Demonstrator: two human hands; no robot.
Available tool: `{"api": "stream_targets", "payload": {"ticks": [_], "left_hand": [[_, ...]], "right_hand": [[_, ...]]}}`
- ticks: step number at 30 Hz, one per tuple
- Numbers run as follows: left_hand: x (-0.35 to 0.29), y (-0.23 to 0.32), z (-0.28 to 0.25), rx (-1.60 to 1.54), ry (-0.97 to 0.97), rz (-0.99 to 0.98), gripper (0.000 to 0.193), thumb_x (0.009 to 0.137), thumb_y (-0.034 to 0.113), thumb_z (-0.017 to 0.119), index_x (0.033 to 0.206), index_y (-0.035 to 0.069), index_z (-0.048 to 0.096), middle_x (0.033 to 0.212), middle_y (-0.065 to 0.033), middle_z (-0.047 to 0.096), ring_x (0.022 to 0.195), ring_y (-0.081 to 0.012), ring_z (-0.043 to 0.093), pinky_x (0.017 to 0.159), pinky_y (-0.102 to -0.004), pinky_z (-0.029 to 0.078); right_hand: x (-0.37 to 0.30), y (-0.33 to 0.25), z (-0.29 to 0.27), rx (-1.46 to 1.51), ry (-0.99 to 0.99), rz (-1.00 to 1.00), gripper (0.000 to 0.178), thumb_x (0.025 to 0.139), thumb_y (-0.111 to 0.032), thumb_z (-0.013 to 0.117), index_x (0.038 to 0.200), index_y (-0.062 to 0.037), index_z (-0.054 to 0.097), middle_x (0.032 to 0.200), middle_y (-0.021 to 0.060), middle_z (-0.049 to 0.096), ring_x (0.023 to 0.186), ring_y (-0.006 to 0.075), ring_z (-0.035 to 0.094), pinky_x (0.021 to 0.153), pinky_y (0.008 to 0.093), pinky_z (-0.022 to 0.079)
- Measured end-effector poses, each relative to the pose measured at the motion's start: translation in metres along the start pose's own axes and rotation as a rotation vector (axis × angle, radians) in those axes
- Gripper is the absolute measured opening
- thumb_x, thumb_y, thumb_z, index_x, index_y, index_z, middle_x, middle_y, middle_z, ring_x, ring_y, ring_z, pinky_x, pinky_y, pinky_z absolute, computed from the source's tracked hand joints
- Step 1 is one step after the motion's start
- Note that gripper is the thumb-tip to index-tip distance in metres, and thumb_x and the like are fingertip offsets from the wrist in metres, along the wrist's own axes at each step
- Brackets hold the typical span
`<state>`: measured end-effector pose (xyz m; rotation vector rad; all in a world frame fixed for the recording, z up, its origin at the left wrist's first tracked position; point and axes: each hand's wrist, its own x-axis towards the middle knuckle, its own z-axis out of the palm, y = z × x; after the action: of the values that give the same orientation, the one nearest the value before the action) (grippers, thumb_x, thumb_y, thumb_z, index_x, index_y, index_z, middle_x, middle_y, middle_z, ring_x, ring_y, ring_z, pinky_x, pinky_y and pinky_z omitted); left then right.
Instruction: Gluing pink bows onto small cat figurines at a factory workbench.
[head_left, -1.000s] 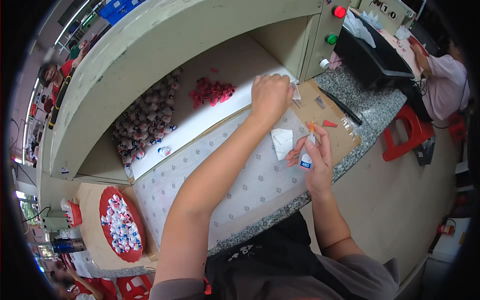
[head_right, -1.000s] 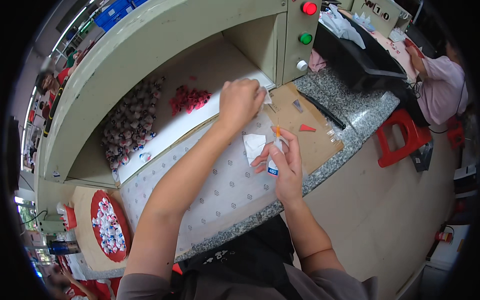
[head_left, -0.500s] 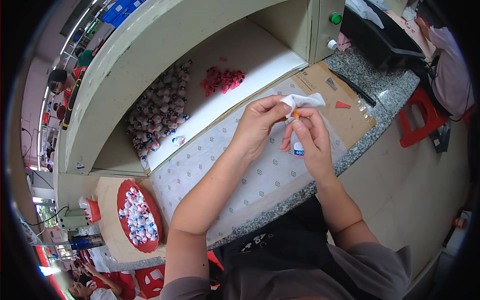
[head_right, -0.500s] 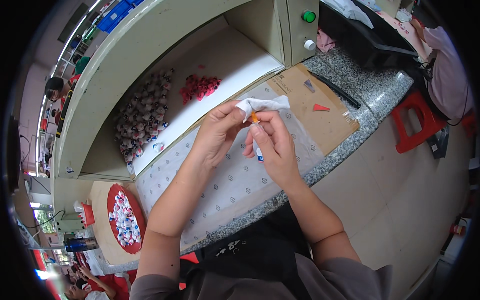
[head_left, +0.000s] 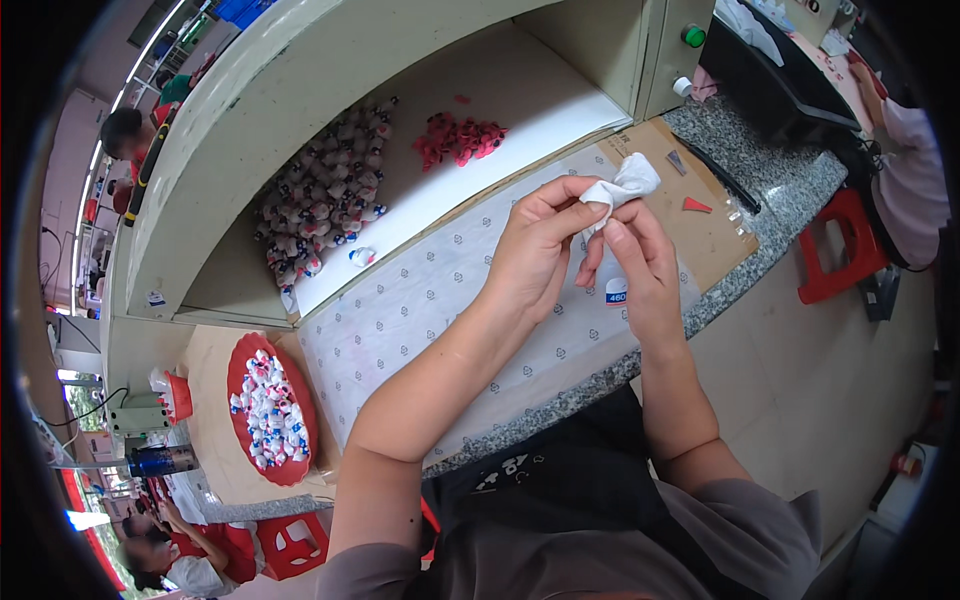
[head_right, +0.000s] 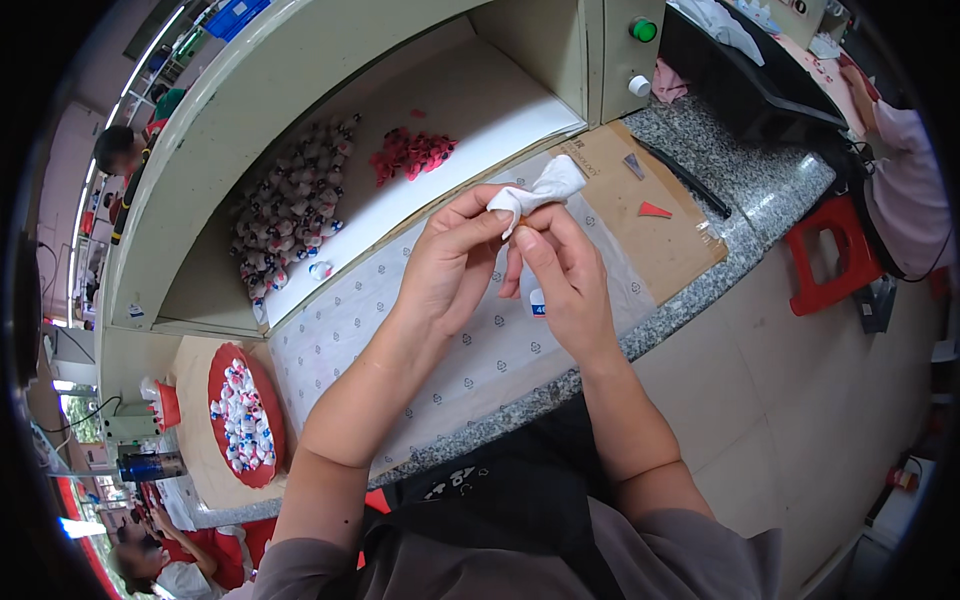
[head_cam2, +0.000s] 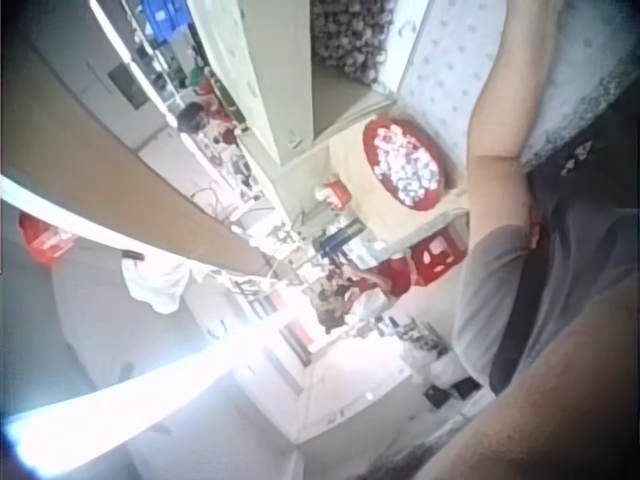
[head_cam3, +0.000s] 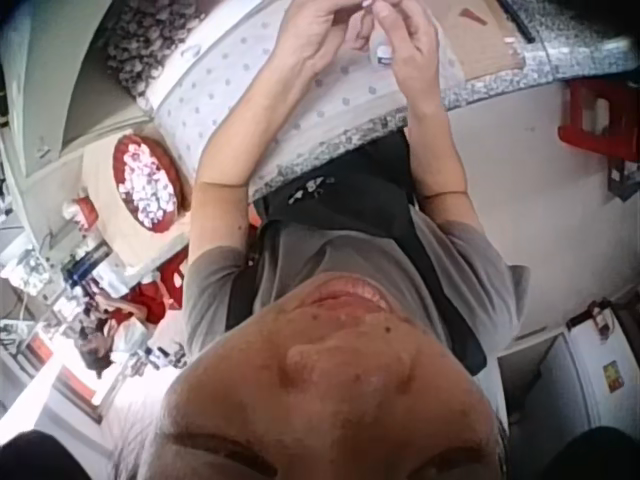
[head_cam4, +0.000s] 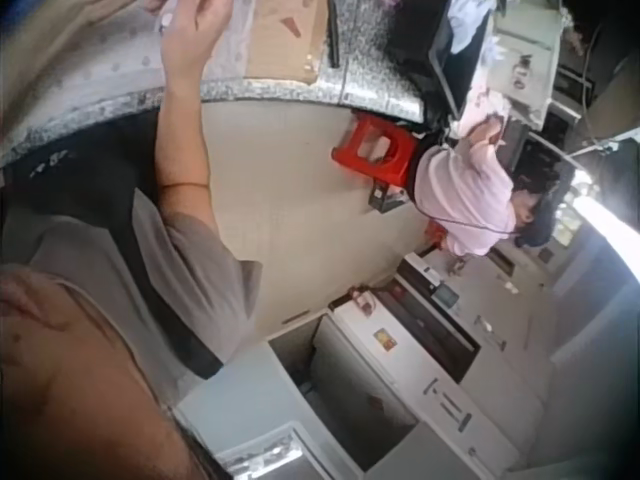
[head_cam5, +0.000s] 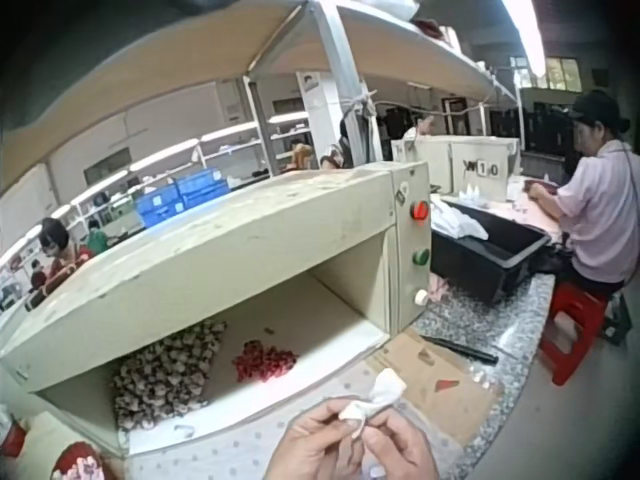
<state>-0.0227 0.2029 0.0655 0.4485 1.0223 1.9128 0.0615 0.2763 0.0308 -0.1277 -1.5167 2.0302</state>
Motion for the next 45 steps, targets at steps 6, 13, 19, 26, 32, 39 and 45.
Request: {"api": "stream_targets", "payload": {"ticks": [6,13,19,26,32,39,45], "left_hand": [[0.014,-0.006,0.01,-0.036,-0.06,-0.021,0.012,0.076,0.007,0.051,0.085,-0.001,0.053,0.069,-0.0058,0.053,0.045,-0.0107,0.045,0.033,-0.0229,0.033],[0.039,-0.042,0.037,-0.139,-0.065,-0.102,0.011,0.076,0.006,0.049,0.085,0.001,0.054,0.063,-0.0054,0.054,0.041,-0.0084,0.045,0.032,-0.0219,0.032],[0.071,0.025,0.035,0.315,0.137,0.678,0.007,0.068,0.0,0.052,0.07,-0.001,0.058,0.071,-0.0077,0.057,0.066,-0.0165,0.054,0.06,-0.0263,0.042],[0.094,-0.055,-0.043,1.63,0.148,0.636,0.022,0.068,0.011,0.052,0.088,0.014,0.061,0.085,-0.0091,0.049,0.088,-0.0238,0.046,0.075,-0.0348,0.035],[0.025,0.075,-0.15,1.854,0.531,0.181,0.032,0.069,0.008,0.052,0.1,0.012,0.056,0.086,-0.0132,0.056,0.076,-0.0299,0.052,0.068,-0.0406,0.042],[-0.013,0.117,-0.223,2.164,0.75,0.393,0.028,0.068,0.01,0.056,0.096,0.011,0.053,0.086,-0.0146,0.056,0.081,-0.0294,0.054,0.068,-0.0371,0.045],[-0.05,0.108,-0.188,0.926,0.681,0.532,0.026,0.075,0.0,0.051,0.101,0.004,0.051,0.086,-0.0096,0.058,0.077,-0.0184,0.057,0.068,-0.0273,0.047]], "right_hand": [[0.003,-0.015,-0.004,-0.099,0.133,-0.015,0.013,0.086,-0.013,0.039,0.083,-0.0022,0.046,0.059,0.0022,0.045,0.051,0.0081,0.046,0.049,0.0189,0.038],[-0.009,-0.022,-0.044,-0.281,0.363,0.019,0.016,0.083,-0.016,0.047,0.09,-0.0024,0.05,0.083,0.0019,0.05,0.078,0.0081,0.046,0.07,0.0193,0.036],[-0.053,-0.01,-0.043,-0.278,0.251,0.183,0.014,0.086,-0.017,0.039,0.081,-0.0038,0.041,0.058,0.0041,0.042,0.049,0.0111,0.043,0.047,0.0209,0.039],[-0.039,-0.019,-0.017,-0.311,0.158,0.019,0.015,0.087,-0.015,0.035,0.082,-0.0026,0.041,0.059,0.0055,0.043,0.05,0.0128,0.043,0.054,0.0234,0.038],[-0.043,-0.001,-0.007,-0.336,0.19,-0.009,0.013,0.087,-0.013,0.033,0.085,-0.0021,0.04,0.063,0.0079,0.046,0.057,0.0143,0.045,0.058,0.0265,0.04],[-0.044,0.025,0.048,-0.318,-0.144,0.013,0.014,0.079,-0.003,0.04,0.092,-0.0015,0.036,0.078,0.0092,0.046,0.07,0.0156,0.045,0.07,0.0266,0.038],[-0.051,0.037,0.042,-0.778,-0.324,-0.075,0.035,0.072,0.004,0.044,0.107,0.0012,0.038,0.095,0.0115,0.047,0.08,0.018,0.044,0.076,0.026,0.034]]}}
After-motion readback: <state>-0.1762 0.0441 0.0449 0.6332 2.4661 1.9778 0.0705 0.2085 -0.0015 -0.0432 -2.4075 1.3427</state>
